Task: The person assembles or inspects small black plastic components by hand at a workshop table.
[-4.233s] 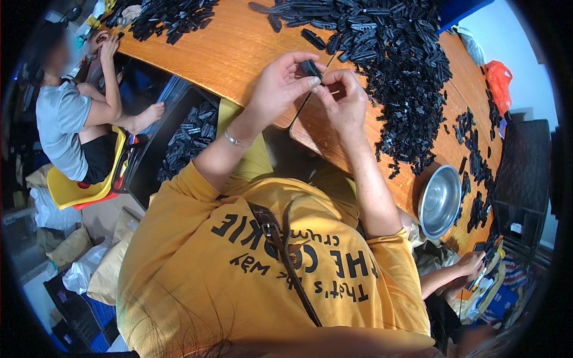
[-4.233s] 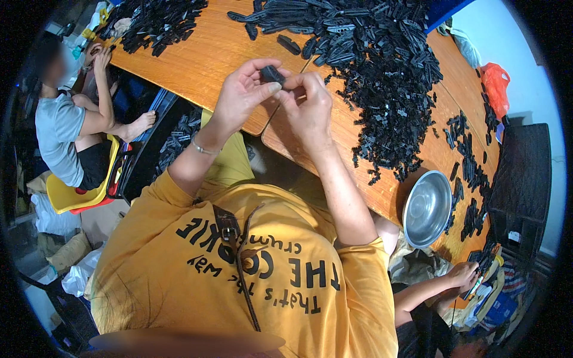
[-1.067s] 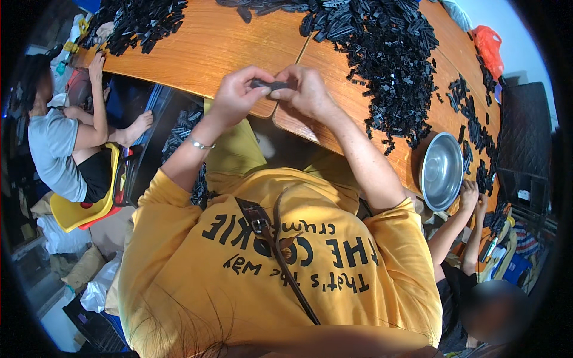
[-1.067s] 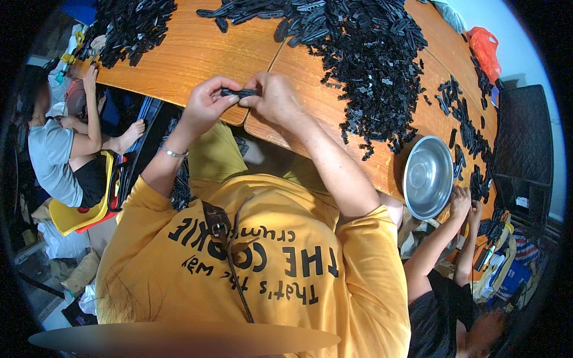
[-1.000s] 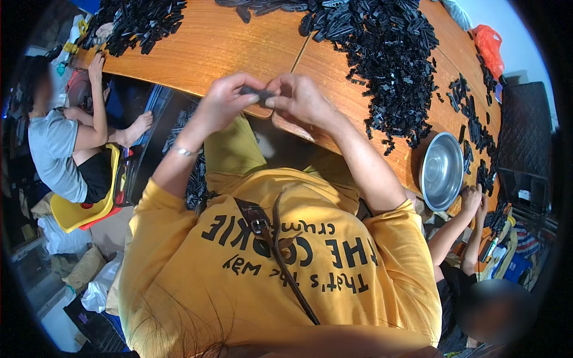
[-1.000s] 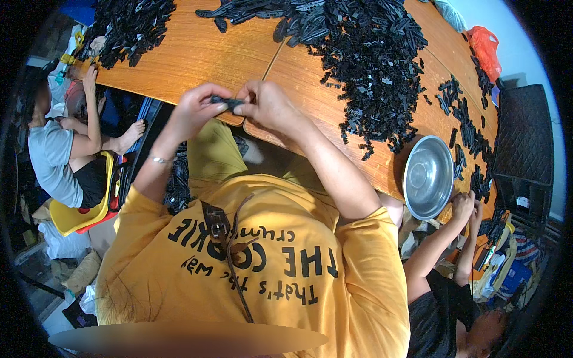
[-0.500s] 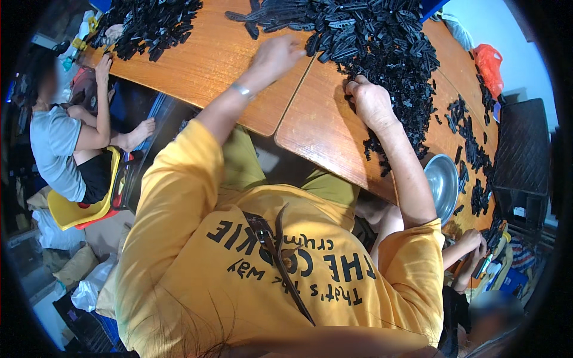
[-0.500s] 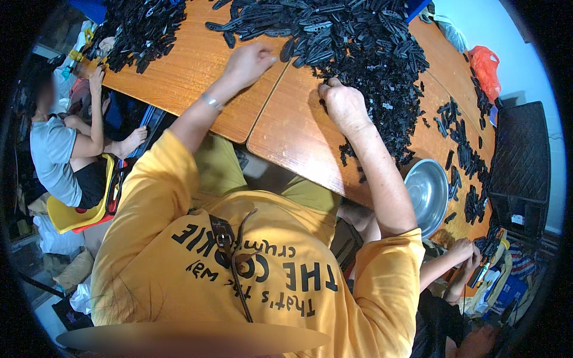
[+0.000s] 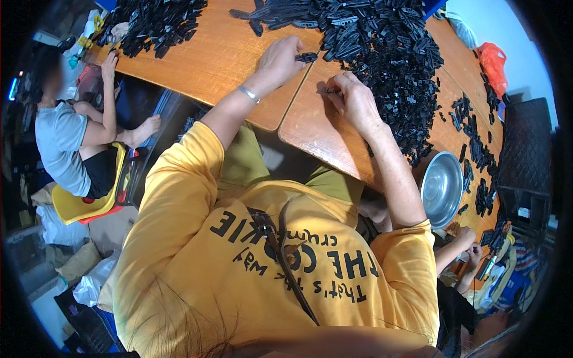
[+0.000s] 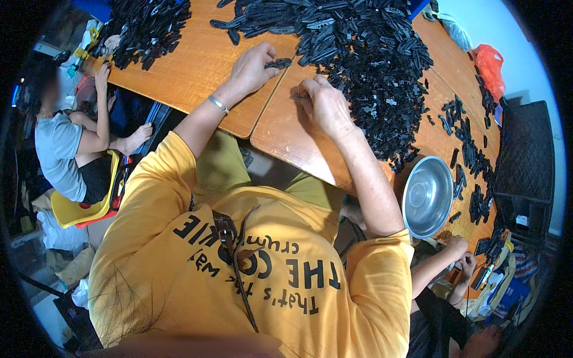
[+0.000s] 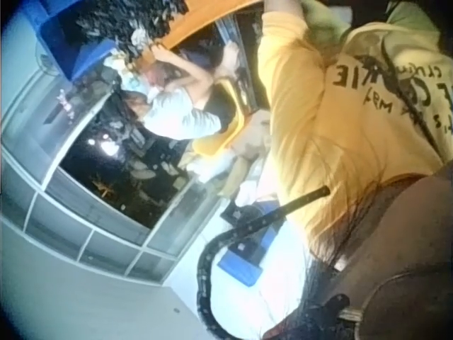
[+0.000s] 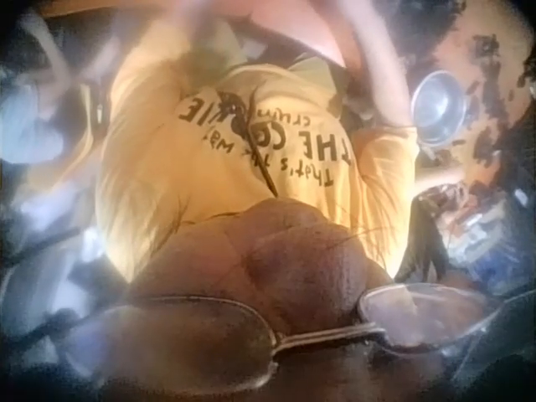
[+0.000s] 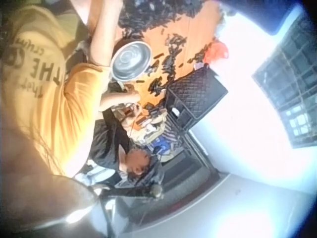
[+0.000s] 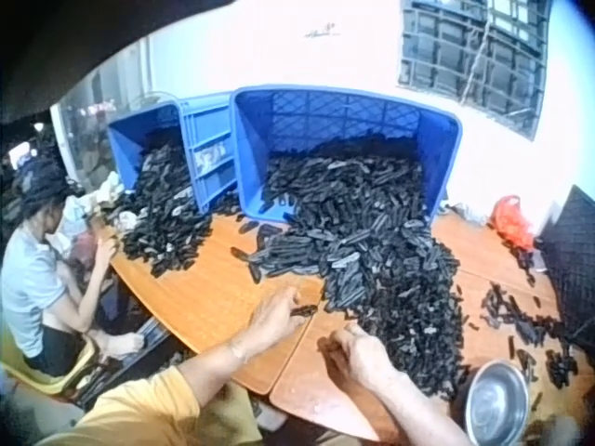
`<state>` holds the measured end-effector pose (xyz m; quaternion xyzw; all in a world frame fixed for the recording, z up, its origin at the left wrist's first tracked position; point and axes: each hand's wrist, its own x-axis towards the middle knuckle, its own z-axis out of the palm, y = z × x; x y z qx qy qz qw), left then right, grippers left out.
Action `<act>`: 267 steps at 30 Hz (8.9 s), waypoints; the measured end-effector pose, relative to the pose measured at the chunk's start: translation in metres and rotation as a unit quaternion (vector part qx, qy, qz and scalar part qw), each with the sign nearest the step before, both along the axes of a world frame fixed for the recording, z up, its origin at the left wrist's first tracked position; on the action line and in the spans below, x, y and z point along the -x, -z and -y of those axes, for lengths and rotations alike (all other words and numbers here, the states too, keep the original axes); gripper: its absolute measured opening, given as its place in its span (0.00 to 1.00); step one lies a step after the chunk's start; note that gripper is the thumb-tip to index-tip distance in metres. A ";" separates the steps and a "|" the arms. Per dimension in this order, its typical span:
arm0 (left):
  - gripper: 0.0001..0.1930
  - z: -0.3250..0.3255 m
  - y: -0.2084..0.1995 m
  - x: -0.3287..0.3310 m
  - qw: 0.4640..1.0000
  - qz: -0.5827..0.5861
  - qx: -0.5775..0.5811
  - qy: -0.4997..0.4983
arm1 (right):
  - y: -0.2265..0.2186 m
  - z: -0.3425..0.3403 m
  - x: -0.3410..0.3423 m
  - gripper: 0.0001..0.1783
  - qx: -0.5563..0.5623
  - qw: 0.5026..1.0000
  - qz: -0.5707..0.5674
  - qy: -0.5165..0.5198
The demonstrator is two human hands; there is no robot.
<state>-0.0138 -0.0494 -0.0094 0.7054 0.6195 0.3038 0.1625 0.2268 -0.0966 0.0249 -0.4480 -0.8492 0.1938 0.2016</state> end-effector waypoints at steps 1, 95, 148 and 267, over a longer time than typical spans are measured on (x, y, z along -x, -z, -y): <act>0.15 0.003 0.003 0.006 1.000 0.000 0.002 -0.003 | 0.001 0.001 0.003 0.13 0.002 1.000 0.000 -0.003; 0.14 0.048 -0.023 0.000 0.856 0.486 0.092 0.153 | -0.017 0.013 0.037 0.10 -0.179 0.962 -0.204 0.022; 0.17 0.067 -0.037 0.010 0.802 0.507 0.296 0.109 | -0.053 0.012 0.033 0.11 -0.107 0.979 -0.130 -0.112; 0.19 0.074 -0.024 0.007 0.722 0.653 0.191 0.125 | -0.023 0.013 0.061 0.06 -0.078 0.956 -0.281 0.026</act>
